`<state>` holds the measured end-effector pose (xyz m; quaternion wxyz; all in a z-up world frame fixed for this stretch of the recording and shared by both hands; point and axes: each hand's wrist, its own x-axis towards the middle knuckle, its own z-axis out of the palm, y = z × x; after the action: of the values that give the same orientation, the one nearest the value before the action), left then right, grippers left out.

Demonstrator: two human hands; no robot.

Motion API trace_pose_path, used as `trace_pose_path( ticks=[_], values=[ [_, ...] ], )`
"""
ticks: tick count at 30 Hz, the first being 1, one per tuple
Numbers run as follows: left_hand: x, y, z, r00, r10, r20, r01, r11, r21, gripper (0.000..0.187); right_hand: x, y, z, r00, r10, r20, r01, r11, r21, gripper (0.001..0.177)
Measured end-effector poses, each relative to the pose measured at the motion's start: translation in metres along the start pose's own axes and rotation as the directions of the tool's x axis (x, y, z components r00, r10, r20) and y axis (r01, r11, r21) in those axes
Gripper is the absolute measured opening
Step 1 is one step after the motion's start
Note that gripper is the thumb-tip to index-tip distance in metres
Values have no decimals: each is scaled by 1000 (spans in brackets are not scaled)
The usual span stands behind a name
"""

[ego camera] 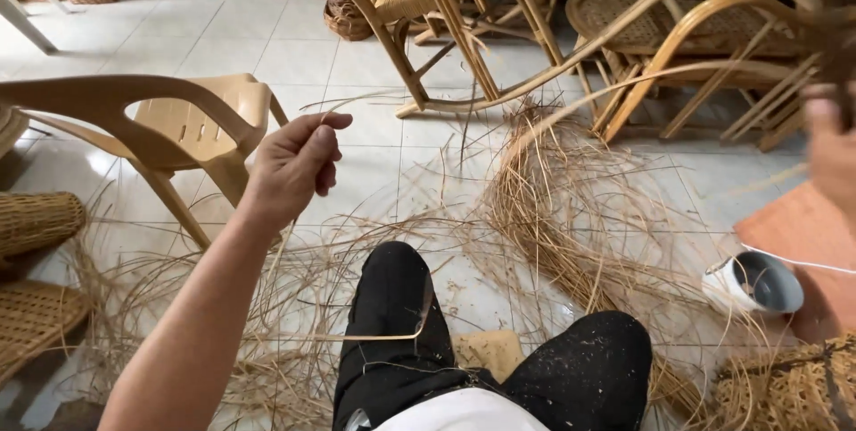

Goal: The person is using a knife to shave and clean long rattan strips, preparing them for use in furniture or basket weaving.

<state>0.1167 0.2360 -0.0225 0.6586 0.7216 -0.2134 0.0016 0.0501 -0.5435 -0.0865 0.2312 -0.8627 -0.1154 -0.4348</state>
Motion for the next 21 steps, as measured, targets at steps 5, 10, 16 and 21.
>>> trace_pose_path(
  ticks=[5,10,16,21],
  values=[
    [-2,7,-2,992,107,-60,-108,994,-10,24,51,-246,51,930,108,351,127,802,-583,14],
    [-3,22,-32,973,219,-73,-187,931,313,23,75,-328,86,590,570,572,-79,745,-662,53],
    [-32,67,-1,964,-265,-11,207,727,655,28,43,-355,101,323,696,642,-553,689,-469,63],
    [-76,19,73,922,-188,339,-48,812,582,27,-56,-387,152,391,448,804,-889,411,203,22]
  ],
)
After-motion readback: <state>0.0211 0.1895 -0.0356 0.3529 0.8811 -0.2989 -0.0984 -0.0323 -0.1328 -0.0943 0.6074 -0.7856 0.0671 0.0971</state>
